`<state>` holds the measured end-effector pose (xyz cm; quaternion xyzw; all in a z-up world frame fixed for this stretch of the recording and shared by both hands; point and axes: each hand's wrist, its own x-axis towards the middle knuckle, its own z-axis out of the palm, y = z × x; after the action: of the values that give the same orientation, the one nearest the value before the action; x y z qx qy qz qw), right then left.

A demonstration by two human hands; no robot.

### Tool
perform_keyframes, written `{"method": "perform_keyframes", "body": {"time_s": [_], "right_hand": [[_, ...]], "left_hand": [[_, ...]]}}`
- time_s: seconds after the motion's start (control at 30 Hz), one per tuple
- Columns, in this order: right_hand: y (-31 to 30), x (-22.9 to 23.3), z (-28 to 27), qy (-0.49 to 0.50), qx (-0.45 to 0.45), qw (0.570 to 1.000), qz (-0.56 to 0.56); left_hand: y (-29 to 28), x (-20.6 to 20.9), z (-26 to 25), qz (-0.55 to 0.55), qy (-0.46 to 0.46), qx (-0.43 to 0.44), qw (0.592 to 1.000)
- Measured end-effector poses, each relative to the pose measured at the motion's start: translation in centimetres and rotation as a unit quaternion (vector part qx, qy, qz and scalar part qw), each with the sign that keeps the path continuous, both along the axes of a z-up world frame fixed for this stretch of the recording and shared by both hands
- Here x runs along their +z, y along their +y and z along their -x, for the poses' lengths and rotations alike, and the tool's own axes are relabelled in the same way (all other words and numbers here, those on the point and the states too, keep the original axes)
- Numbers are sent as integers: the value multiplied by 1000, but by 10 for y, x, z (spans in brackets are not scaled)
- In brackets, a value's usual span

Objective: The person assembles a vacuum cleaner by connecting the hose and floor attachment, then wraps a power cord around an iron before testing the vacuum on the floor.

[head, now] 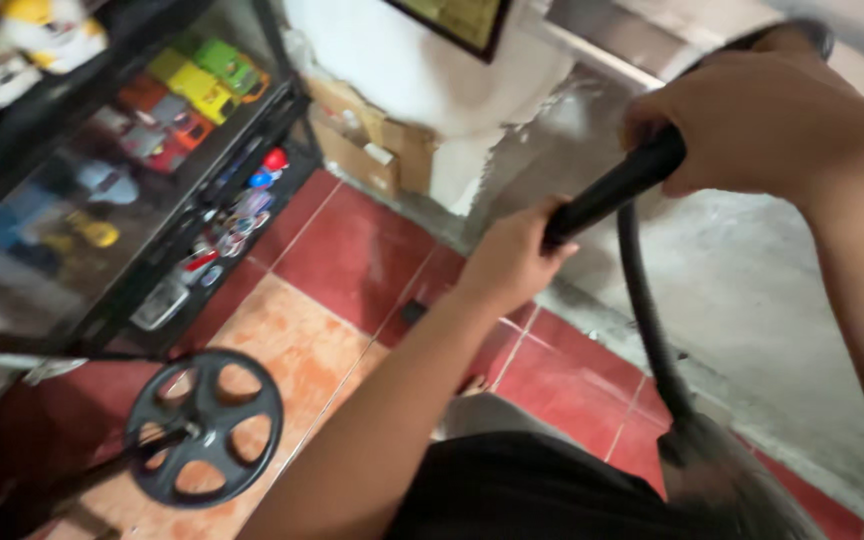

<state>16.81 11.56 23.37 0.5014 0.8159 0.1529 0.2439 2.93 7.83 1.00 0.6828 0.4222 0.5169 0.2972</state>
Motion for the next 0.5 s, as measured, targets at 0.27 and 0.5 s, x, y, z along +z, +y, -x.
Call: {"method": "perform_keyframes", "body": {"time_s": [0.27,0.5], "right_hand": [[97,12,-44,56,-109,991,58],[138,11,-60,67,-149,987,5]], "left_hand": [[115,-3,-32,-39,29,-25,998],[191,-10,-55,-14,71,-2,997]]}}
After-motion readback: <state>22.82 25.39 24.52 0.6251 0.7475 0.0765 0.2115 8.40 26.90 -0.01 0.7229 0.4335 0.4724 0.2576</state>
